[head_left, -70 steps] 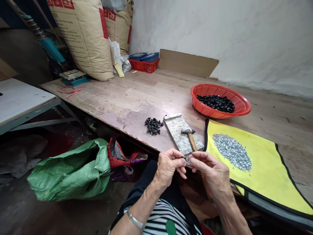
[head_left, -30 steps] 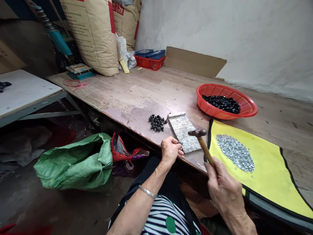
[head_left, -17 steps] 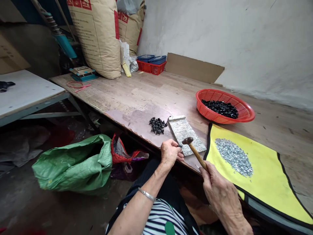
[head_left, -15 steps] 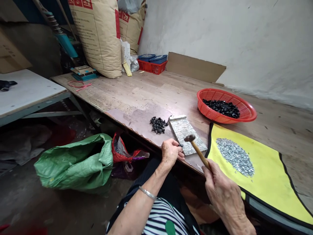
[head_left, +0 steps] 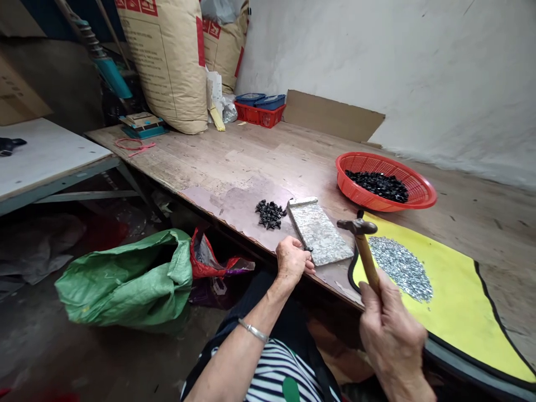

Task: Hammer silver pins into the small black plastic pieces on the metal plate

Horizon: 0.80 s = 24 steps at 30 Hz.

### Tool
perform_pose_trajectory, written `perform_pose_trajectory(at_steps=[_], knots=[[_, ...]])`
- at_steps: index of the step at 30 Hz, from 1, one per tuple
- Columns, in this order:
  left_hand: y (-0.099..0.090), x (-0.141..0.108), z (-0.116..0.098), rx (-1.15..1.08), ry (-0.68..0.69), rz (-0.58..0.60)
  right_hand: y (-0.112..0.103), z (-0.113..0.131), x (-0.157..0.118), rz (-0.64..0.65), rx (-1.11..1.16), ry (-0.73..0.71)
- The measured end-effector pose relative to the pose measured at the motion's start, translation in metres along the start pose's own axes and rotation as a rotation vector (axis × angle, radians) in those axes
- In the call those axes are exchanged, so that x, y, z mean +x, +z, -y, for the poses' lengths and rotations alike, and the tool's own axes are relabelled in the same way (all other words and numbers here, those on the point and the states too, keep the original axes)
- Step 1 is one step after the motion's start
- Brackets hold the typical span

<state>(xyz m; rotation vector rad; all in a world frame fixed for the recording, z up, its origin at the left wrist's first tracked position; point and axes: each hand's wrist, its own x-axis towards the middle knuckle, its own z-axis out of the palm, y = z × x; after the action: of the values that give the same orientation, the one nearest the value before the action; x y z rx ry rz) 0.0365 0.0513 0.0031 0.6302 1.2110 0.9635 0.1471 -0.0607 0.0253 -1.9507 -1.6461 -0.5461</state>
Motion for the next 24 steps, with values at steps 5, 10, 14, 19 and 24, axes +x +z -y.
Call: perform_pose_trajectory(at_steps=[5, 10, 14, 19, 24], knots=[[0.0, 0.0, 0.001, 0.002, 0.008, -0.005, 0.009, 0.004, -0.004, 0.199, -0.136, -0.124], [0.0, 0.0, 0.001, -0.018, 0.012, 0.002, 0.006, 0.006, -0.008, -0.02, -0.074, -0.058], [0.0, 0.001, 0.002, -0.034, 0.025, 0.003, 0.012, 0.006, -0.013, 0.152, -0.169, -0.126], [-0.001, 0.001, 0.002, -0.045, 0.012, 0.008, 0.015, 0.006, -0.016, 0.016, -0.171, -0.075], [-0.001, 0.0, 0.001, -0.06, 0.011, 0.008, 0.018, -0.001, -0.017, 0.235, -0.114, -0.059]])
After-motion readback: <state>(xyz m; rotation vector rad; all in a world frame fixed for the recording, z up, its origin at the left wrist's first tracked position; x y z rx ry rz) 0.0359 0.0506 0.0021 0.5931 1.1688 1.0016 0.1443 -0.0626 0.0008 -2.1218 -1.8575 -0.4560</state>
